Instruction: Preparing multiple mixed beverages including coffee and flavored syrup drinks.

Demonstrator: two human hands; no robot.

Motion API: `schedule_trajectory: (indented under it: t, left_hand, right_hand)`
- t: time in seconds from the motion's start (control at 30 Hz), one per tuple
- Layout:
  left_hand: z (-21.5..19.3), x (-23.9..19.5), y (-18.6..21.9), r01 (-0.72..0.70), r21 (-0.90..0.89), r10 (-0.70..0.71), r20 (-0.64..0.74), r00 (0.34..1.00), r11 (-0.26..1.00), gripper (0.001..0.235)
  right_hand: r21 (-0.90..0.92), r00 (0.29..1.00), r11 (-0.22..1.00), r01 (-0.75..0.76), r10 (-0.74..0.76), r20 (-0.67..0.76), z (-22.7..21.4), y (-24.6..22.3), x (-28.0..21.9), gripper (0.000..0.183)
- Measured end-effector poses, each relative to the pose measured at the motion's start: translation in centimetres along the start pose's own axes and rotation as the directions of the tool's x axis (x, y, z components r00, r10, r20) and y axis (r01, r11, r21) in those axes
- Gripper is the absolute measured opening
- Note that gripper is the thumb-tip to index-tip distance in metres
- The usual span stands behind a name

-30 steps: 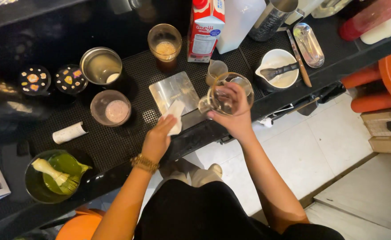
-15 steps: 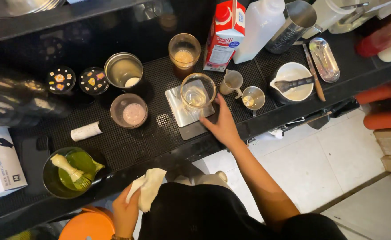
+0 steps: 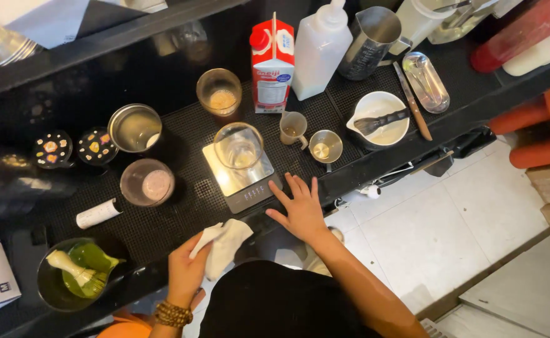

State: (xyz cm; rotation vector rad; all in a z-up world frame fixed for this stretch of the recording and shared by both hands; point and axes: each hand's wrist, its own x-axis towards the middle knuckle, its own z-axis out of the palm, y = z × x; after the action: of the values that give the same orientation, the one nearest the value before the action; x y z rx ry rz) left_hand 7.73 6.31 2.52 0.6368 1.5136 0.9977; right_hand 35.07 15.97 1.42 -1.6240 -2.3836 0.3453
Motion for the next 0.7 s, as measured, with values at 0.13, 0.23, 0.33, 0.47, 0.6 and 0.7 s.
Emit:
schedule_trajectory:
  t: [0.13, 0.23, 0.33, 0.47, 0.6, 0.7]
  left_hand:
    - [6.0, 3.3, -4.6, -0.274, 0.23, 0.237, 0.173, 0.956, 0.934, 0.034]
    - [15.7, 2.6, -2.0, -0.455, 0.277, 0.291, 0.476, 0.83, 0.846, 0.032]
    - [27.2, 1.6, -0.2, -0.511, 0.193, 0.301, 0.617, 0.727, 0.838, 0.034]
    - [41.1, 0.7, 0.7, -0.491, 0.244, 0.204, 0.693, 0.692, 0.836, 0.06]
    - [47.4, 2.5, -2.9, -0.594, 0.318, 0.131, 0.797, 0.589, 0.739, 0.049]
    - [49.9, 3.2, -3.3, -0.508, 0.571, -0.123, 0.733, 0.669, 0.645, 0.055]
  right_hand:
    - [0.609, 1.0, 0.793, 0.006, 0.003, -0.014, -3.4, 4.1, -3.5, 0.065]
    - [0.851, 0.942, 0.478, -0.217, -0.126, 0.31, -2.5, 11.2, -9.1, 0.072]
    - [0.908, 0.954, 0.314, -0.276, -0.029, 0.3, 0.0, 22.4, -16.6, 0.054]
    - [0.78, 0.552, -0.024, -0.625, 0.693, 0.464, -2.5, 43.2, -26.4, 0.038]
    - [0.719, 0.202, -0.12, -0.684, 0.916, 0.345, 5.3, 65.0, -38.5, 0.044]
    - [0.828, 0.172, -0.198, -0.524, 0.928, 0.331, 5.4, 75.4, -29.6, 0.046]
